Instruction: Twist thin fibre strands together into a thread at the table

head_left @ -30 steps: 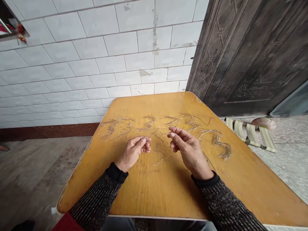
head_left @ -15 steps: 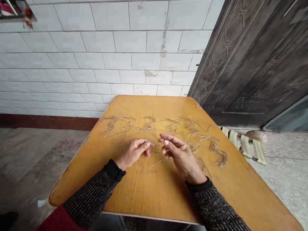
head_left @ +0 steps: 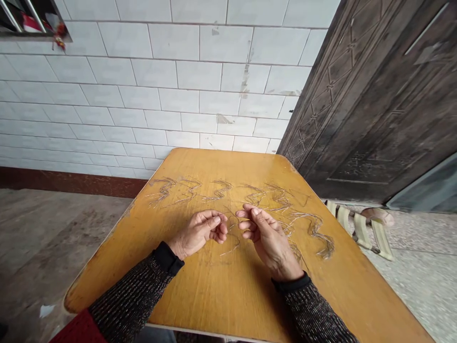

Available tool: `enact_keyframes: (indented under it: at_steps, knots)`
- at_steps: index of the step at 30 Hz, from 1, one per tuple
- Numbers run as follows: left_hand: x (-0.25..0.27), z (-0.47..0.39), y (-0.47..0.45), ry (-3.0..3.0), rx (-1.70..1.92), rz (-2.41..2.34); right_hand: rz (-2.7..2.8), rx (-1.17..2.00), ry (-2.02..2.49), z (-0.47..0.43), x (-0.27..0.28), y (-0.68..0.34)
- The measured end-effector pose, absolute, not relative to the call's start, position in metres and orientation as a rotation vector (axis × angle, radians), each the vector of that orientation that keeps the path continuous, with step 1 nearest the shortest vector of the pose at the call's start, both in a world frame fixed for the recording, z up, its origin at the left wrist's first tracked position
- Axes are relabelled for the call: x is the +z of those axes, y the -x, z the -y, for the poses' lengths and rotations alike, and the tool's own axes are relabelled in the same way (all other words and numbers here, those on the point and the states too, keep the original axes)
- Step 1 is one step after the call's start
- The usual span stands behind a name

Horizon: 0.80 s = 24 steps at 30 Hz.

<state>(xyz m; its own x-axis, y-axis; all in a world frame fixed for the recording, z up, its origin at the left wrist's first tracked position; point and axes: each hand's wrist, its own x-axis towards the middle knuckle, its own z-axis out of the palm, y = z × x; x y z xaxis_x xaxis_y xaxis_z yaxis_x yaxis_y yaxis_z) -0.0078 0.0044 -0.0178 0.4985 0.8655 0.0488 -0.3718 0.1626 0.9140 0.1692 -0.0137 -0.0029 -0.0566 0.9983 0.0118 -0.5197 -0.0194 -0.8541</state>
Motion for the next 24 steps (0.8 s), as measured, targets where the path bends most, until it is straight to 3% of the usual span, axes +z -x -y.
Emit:
enact_keyframes:
  at_steps: [14, 24]
  knots:
    - [-0.011, -0.016, 0.011, -0.724, 1.289, -0.509, 0.697, 1.369, 0.731, 0.008, 0.0, -0.175]
    - [-0.004, -0.013, 0.014, -0.74, 1.264, -0.439, 0.694, 1.293, 0.745, 0.007, 0.002, -0.179]
